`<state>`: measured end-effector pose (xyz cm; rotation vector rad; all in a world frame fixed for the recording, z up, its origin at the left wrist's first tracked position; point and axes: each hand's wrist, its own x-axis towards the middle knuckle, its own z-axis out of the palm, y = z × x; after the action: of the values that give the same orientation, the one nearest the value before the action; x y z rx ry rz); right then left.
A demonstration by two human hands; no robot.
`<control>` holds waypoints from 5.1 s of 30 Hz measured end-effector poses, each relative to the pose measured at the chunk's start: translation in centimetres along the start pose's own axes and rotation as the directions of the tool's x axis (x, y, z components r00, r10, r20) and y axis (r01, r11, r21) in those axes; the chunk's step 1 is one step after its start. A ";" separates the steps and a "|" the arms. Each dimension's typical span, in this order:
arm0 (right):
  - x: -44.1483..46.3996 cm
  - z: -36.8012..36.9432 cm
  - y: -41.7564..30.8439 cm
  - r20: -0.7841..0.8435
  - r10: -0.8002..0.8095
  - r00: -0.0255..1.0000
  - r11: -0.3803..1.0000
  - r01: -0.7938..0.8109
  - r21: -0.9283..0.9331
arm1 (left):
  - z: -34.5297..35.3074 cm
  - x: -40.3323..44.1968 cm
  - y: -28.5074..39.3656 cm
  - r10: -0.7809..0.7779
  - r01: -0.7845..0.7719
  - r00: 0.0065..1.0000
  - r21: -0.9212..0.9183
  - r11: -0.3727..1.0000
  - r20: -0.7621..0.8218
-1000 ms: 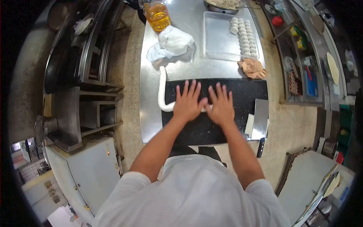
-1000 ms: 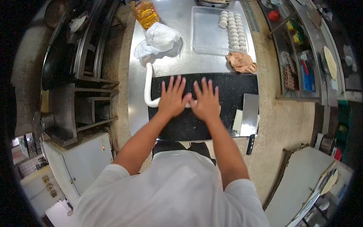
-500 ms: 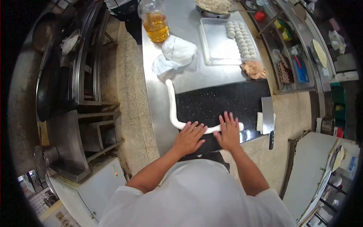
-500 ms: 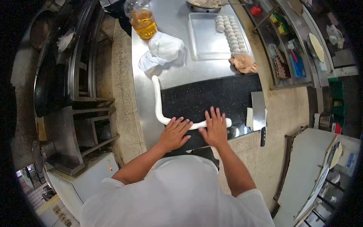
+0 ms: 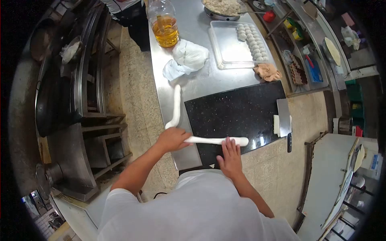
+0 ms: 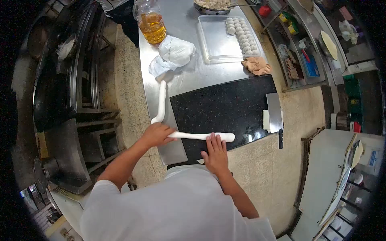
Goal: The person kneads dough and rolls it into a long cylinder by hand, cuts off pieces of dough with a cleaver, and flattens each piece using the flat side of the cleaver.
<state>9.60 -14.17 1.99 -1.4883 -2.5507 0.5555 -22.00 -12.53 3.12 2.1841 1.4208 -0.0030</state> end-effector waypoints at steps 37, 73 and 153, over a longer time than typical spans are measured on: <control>15.0 -2.7 7.1 -0.012 -0.195 0.981 0.958 0.188 -0.216 | 1.1 -3.2 4.7 -0.773 0.507 0.302 -0.593 0.626 -0.558; 14.0 -3.6 10.1 -0.069 0.011 0.998 0.964 -0.028 -0.264 | 1.6 15.9 8.3 -0.234 0.292 0.893 0.100 0.951 -0.385; -36.7 -3.4 -3.5 -0.257 0.952 -0.168 0.166 -0.424 0.890 | 11.7 10.5 41.6 0.389 0.224 0.881 -0.961 0.161 0.270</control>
<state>26.23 -46.56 8.85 -2.0952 -0.3004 0.3288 21.30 -21.33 7.88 0.9397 0.5763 0.3420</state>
